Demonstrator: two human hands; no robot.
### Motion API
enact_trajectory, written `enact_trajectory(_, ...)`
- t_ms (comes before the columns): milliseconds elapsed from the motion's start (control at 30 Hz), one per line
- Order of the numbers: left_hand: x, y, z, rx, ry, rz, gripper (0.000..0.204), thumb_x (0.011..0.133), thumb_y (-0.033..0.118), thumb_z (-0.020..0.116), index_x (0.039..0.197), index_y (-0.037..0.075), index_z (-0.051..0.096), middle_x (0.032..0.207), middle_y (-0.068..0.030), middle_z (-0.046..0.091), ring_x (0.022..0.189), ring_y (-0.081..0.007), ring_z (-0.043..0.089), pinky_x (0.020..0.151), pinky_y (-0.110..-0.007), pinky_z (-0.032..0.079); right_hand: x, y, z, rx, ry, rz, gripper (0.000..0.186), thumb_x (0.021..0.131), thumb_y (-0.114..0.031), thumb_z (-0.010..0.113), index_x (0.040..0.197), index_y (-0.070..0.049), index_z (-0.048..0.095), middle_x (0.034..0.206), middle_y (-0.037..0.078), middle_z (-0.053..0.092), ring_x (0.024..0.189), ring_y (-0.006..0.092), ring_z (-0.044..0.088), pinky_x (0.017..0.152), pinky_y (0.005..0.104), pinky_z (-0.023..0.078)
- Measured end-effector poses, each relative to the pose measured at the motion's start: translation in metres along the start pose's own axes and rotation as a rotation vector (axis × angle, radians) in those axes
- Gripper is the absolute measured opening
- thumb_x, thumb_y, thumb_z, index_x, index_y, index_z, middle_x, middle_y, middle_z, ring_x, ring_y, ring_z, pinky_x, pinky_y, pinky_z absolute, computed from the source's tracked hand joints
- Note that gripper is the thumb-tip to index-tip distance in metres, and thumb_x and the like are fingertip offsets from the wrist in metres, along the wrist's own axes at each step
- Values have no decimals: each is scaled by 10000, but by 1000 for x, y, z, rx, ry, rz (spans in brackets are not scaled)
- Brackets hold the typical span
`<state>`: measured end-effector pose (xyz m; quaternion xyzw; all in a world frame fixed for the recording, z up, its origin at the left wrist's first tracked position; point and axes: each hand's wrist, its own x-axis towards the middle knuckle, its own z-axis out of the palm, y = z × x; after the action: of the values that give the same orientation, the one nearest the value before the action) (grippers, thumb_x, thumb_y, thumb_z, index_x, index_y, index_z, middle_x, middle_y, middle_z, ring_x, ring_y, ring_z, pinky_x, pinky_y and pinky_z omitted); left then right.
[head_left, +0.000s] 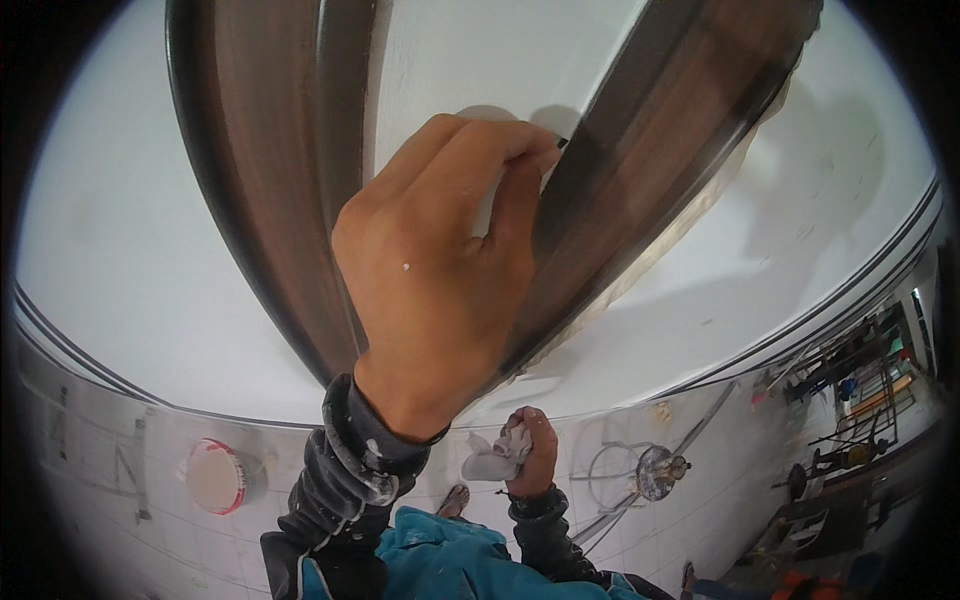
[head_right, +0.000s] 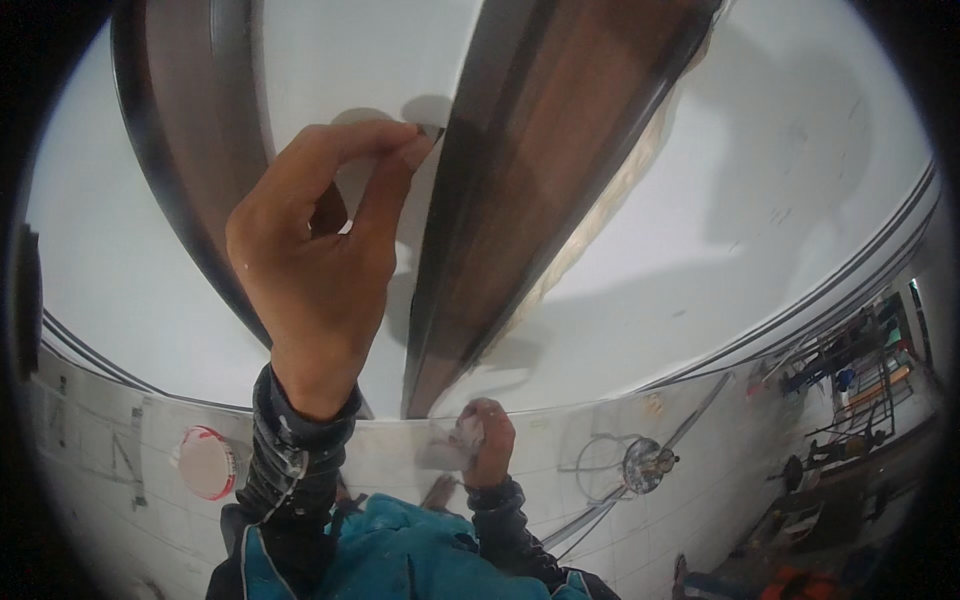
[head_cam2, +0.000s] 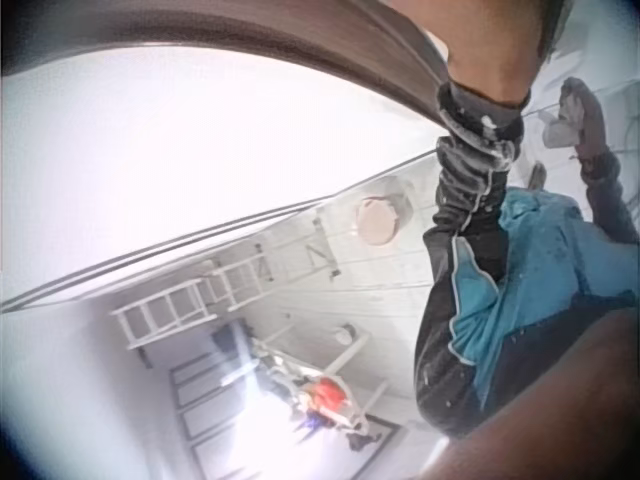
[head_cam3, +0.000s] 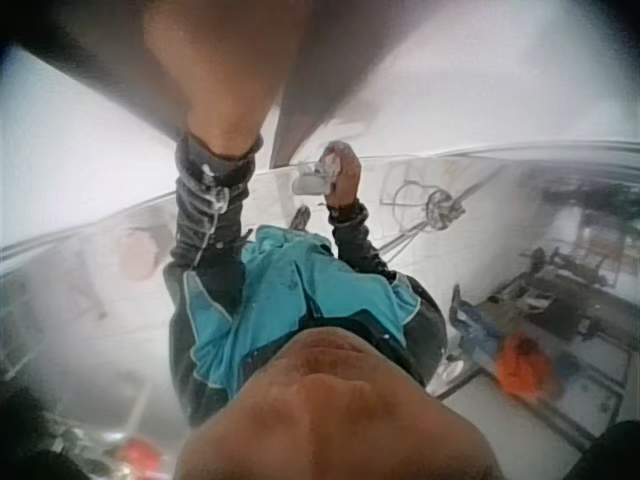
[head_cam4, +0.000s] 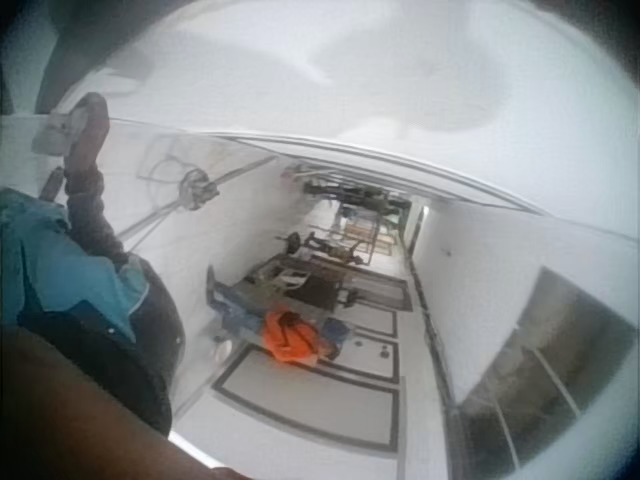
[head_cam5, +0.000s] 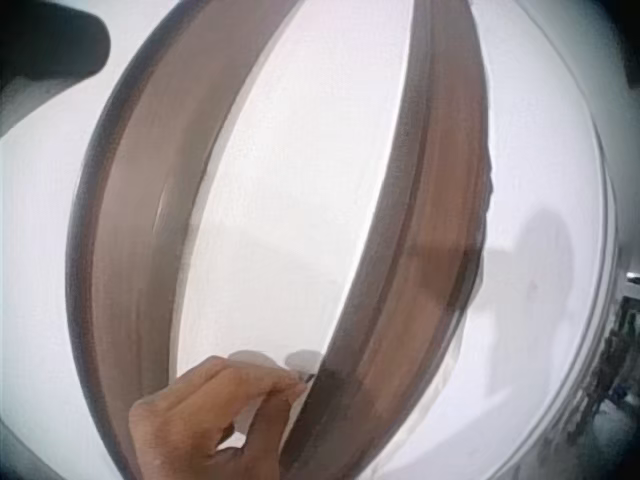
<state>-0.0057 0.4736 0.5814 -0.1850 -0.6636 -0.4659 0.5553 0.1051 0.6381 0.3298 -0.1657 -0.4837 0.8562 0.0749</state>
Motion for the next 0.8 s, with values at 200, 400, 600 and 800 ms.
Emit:
enact_trajectory(200, -11, -6, -7, 23, -37, 13, 125, 829, 27, 772, 927, 103, 757, 889, 2, 746, 505, -54, 425, 448, -210, 276, 0, 6, -3, 10, -3, -17, 203, 980, -266, 562, 986, -64, 575, 834, 47, 574, 697, 136, 568, 545, 296, 509)
enact_trajectory(400, -17, -9, -9, 7, -37, -3, 132, 827, 4, 765, 921, 95, 751, 870, -10, 737, 519, -46, 450, 441, -206, 274, 0, 5, -1, -39, -8, -53, 210, 985, -265, 559, 992, -56, 574, 831, 51, 574, 678, 138, 566, 537, 298, 514)
enact_trajectory(600, -19, -11, -11, -15, -51, 5, 154, 824, -17, 759, 936, 89, 752, 873, -23, 735, 528, -48, 477, 435, -206, 278, 1, 11, -8, -31, -6, -51, 231, 992, -285, 558, 988, -55, 573, 822, 51, 572, 663, 136, 564, 534, 300, 516)
enact_trajectory(800, -20, -12, -13, 8, -66, 13, 139, 831, -7, 759, 935, 85, 754, 886, -45, 741, 573, -83, 572, 428, -196, 313, 2, 7, -2, 49, 20, -3, 233, 991, -294, 561, 988, -62, 574, 819, 46, 570, 662, 129, 562, 534, 297, 513)
